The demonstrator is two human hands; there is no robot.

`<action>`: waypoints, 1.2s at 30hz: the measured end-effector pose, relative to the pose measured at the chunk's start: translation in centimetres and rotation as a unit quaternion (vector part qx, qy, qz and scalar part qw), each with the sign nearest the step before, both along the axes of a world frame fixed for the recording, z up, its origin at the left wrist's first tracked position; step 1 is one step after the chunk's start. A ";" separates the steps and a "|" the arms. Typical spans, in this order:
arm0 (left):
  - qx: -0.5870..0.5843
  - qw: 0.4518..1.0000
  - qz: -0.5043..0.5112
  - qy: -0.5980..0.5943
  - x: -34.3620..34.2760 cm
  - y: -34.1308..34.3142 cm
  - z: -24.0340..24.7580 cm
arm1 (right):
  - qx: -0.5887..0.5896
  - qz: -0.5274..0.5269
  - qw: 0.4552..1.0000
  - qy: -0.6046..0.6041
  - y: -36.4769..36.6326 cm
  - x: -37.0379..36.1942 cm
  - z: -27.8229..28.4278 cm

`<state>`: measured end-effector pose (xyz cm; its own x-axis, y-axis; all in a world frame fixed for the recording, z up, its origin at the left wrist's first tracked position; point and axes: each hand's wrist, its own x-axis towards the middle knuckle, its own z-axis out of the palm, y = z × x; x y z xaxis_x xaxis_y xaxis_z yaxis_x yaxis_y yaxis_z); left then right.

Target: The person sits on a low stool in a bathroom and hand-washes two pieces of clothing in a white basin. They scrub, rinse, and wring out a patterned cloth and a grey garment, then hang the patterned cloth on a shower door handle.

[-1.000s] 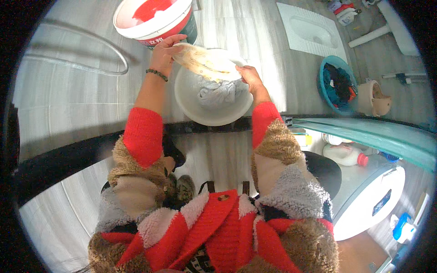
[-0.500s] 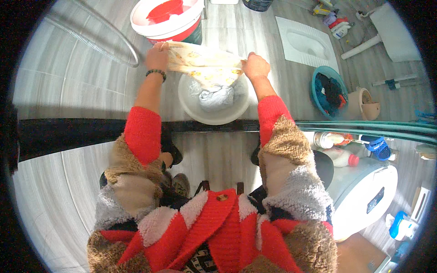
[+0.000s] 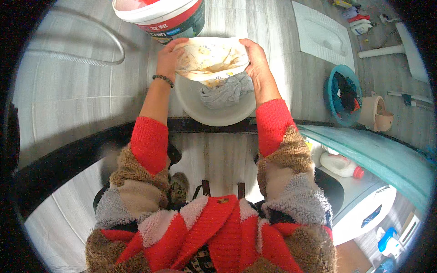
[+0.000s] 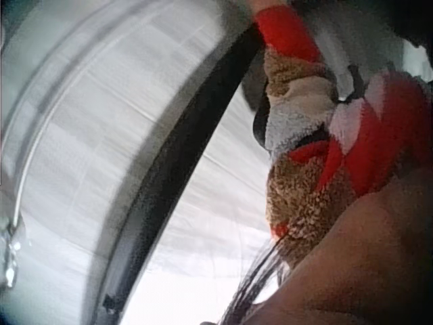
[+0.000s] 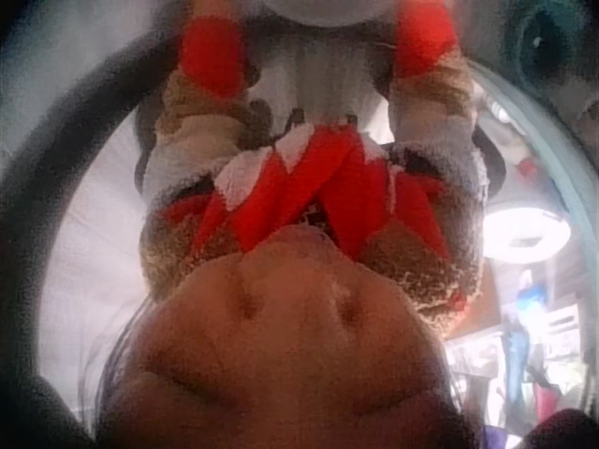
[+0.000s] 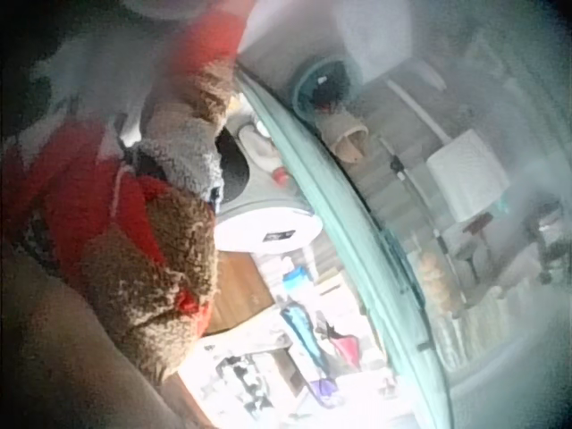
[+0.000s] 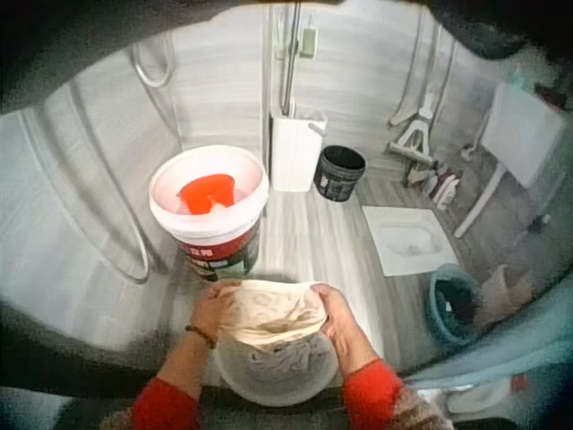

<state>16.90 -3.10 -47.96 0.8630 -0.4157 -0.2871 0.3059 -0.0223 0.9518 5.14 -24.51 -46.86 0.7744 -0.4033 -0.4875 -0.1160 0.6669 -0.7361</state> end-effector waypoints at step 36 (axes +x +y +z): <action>0.262 0.921 0.038 -0.287 0.4 -1.0 2.9 | -0.503 -0.020 0.848 0.169 -2.6 0.6 1.8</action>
<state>17.29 -4.08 -45.07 0.9558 -0.2828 0.0809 -0.2245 -0.5237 0.8218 5.76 -27.08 -45.04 0.6345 -0.7695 -0.0731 -0.4255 -0.2688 -0.8641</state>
